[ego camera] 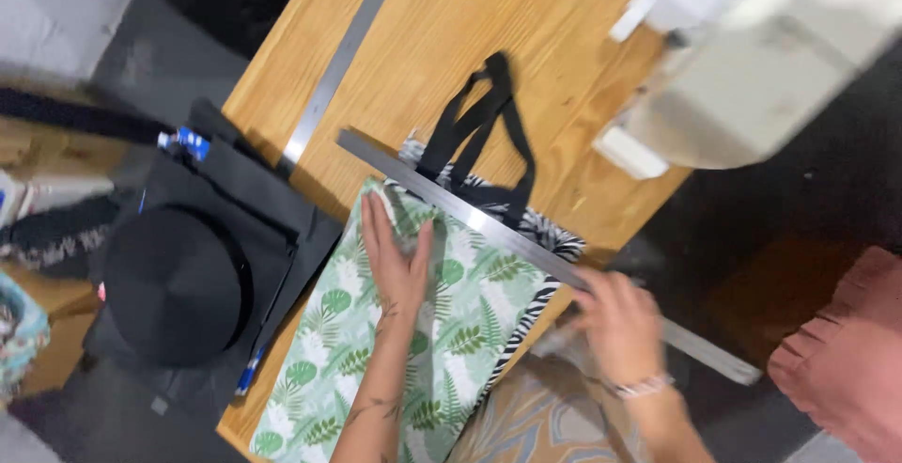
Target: The person writes notes and sketches diagrams in a notebook while watching a video on a smartphone. They then measure a patterned tote bag using a metal ruler and a pencil, marking lines on the fabric. The person alternates between measuring the bag and adding details to the notebook sketches.
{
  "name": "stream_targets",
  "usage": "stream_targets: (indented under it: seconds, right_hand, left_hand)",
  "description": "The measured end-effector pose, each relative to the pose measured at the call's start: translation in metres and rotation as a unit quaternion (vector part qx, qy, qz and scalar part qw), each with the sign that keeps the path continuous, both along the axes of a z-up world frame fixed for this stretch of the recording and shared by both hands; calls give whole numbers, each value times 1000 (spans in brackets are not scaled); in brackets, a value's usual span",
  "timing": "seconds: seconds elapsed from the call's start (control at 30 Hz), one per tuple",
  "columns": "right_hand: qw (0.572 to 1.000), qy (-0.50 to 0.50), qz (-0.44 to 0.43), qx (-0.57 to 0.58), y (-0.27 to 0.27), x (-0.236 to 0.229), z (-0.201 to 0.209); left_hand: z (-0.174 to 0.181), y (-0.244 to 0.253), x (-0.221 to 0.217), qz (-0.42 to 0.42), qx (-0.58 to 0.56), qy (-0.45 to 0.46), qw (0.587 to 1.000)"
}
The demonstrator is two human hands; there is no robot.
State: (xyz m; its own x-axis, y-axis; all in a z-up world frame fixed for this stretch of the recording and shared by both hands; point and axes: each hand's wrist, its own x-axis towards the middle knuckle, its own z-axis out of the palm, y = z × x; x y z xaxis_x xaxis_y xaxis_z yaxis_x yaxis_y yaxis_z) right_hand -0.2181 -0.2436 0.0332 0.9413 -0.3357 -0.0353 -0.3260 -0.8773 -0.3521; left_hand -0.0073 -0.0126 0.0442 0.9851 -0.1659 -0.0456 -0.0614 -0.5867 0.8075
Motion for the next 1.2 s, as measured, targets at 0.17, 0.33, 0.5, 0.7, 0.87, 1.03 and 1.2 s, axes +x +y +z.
stream_targets:
  seconds: [0.17, 0.33, 0.5, 0.7, 0.87, 1.03, 1.2]
  right_hand:
    - [989, -127, 16, -68, 35, 93, -47]
    - [981, -128, 58, 131, 30, 111, -34]
    - [974, -128, 112, 148, -58, 33, -17]
    - [947, -244, -76, 196, -296, -118, 25]
    - [935, -208, -279, 71, -499, -216, 23]
    - [853, -324, -408, 29, -652, -263, 52]
    - [699, -488, -496, 165, -733, -261, 44]
  left_hand:
    - [18, -40, -30, -10, 29, -40, 999]
    - [74, -105, -79, -120, -82, -176, 974]
    - [111, -210, -136, -288, -159, -218, 919]
    - [120, -414, -216, -382, -225, -133, 886]
    - [140, -585, -281, -426, -228, -63, 873]
    - [131, -704, -308, -462, -232, -30, 856]
    - [107, -803, -293, -515, -206, -11, 832]
